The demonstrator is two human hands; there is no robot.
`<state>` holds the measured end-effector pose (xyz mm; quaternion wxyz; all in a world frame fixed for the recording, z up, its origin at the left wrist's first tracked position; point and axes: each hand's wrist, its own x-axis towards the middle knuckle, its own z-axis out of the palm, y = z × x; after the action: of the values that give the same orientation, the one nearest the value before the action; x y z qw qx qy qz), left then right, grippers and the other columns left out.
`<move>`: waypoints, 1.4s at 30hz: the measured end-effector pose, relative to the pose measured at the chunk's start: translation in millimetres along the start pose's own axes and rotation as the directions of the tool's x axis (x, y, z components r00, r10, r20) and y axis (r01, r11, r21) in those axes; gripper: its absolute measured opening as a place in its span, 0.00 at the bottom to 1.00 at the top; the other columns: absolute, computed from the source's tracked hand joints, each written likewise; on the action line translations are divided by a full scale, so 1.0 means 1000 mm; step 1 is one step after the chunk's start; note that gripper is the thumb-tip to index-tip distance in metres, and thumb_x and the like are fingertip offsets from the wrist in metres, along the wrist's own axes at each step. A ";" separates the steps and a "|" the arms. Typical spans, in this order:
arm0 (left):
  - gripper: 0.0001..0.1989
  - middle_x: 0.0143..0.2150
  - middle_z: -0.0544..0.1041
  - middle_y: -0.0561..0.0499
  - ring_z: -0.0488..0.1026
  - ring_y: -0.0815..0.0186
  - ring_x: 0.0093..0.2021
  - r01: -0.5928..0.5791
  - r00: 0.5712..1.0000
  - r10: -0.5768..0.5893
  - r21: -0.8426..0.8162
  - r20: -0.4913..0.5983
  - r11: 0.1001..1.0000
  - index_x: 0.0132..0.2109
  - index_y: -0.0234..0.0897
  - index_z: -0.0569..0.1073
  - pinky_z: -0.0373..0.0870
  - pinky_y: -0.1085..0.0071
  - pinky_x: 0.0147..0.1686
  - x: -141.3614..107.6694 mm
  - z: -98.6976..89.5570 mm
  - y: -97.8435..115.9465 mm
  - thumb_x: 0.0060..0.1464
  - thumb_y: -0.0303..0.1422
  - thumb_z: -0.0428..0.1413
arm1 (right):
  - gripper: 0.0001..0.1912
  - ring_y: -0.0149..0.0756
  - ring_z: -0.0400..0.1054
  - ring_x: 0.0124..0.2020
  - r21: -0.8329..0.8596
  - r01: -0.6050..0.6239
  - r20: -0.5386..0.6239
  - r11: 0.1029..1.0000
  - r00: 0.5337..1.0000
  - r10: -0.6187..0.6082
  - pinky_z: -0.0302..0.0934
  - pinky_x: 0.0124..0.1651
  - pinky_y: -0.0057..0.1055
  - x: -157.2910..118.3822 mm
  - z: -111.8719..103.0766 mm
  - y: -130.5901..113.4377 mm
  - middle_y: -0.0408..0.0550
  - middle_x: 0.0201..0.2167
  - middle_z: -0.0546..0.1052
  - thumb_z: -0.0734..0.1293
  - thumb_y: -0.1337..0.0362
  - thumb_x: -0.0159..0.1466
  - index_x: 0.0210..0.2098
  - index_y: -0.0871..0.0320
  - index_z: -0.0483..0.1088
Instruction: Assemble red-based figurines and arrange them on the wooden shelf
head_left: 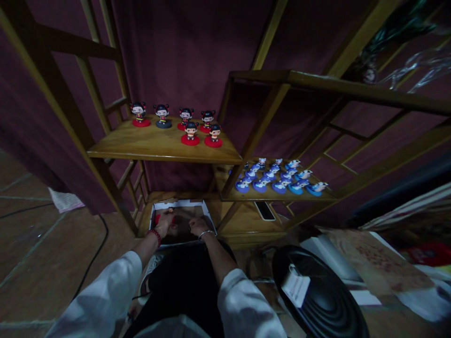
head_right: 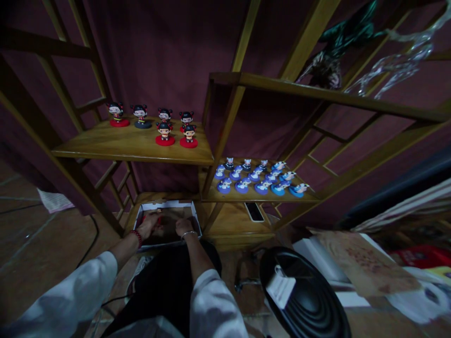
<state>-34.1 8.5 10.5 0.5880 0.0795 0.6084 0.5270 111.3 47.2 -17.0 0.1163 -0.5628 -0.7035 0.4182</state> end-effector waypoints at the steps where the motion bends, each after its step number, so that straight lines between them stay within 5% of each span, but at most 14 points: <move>1: 0.13 0.41 0.72 0.48 0.71 0.69 0.35 0.020 1.000 -0.020 -0.026 -0.005 0.999 0.47 0.33 0.68 0.71 0.68 0.33 -0.001 0.001 -0.001 0.56 0.35 0.51 | 0.11 0.33 0.69 0.38 0.034 -0.026 0.014 0.999 1.000 0.026 0.66 0.40 0.35 0.000 -0.002 0.000 0.48 0.41 0.72 0.62 0.61 0.63 0.42 0.60 0.68; 7: 0.05 0.27 0.70 0.52 0.70 0.70 0.23 0.112 0.992 -0.098 -0.224 0.073 0.968 0.39 0.34 0.66 0.64 0.77 0.19 -0.015 0.008 0.004 0.55 0.28 0.47 | 0.05 0.31 0.72 0.28 0.338 -0.062 -0.085 0.939 0.992 0.096 0.66 0.34 0.27 -0.005 -0.011 -0.001 0.41 0.26 0.75 0.66 0.67 0.55 0.32 0.58 0.73; 13: 0.04 0.28 0.71 0.49 0.71 0.67 0.25 0.150 0.978 -0.086 -0.354 0.191 0.923 0.36 0.36 0.65 0.68 0.75 0.21 -0.031 0.011 0.003 0.51 0.27 0.48 | 0.10 0.31 0.72 0.27 0.646 0.006 -0.181 0.763 0.973 0.146 0.67 0.29 0.25 -0.017 -0.012 -0.005 0.43 0.26 0.75 0.66 0.59 0.53 0.31 0.59 0.72; 18: 0.05 0.28 0.72 0.48 0.71 0.68 0.26 0.144 0.978 -0.070 -0.400 0.195 0.905 0.36 0.35 0.67 0.69 0.76 0.22 -0.034 0.010 0.002 0.52 0.26 0.47 | 0.08 0.28 0.70 0.23 0.795 0.014 -0.207 0.606 0.946 0.249 0.66 0.27 0.23 -0.021 -0.013 -0.010 0.40 0.23 0.73 0.68 0.62 0.50 0.29 0.58 0.70; 23: 0.04 0.26 0.72 0.49 0.72 0.68 0.25 0.119 0.984 -0.055 -0.406 0.168 0.906 0.34 0.34 0.67 0.69 0.76 0.20 -0.035 0.012 0.001 0.53 0.25 0.47 | 0.09 0.28 0.70 0.20 0.876 0.016 -0.190 0.483 0.930 0.315 0.63 0.21 0.22 -0.024 -0.017 -0.014 0.39 0.21 0.73 0.70 0.65 0.48 0.29 0.58 0.69; 32: 0.09 0.26 0.74 0.47 0.74 0.67 0.30 0.018 0.994 0.026 -0.400 0.106 0.917 0.30 0.32 0.67 0.75 0.71 0.32 -0.038 0.019 -0.008 0.52 0.18 0.46 | 0.10 0.28 0.69 0.24 0.934 0.089 -0.187 0.345 0.947 0.261 0.64 0.27 0.23 -0.043 -0.022 -0.026 0.41 0.24 0.75 0.71 0.63 0.46 0.29 0.57 0.72; 42: 0.12 0.28 0.75 0.48 0.74 0.69 0.33 -0.127 0.974 0.182 -0.341 0.135 0.932 0.29 0.30 0.71 0.73 0.72 0.42 -0.054 0.022 -0.002 0.47 0.13 0.48 | 0.16 0.26 0.69 0.26 0.953 0.140 -0.204 0.268 0.951 0.231 0.63 0.29 0.22 -0.049 -0.026 -0.030 0.40 0.25 0.75 0.74 0.65 0.40 0.30 0.57 0.71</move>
<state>0.1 -19.1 48.9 0.5978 0.0711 0.4527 0.6578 123.3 14.6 35.8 0.5266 -0.4539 -0.2627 0.6691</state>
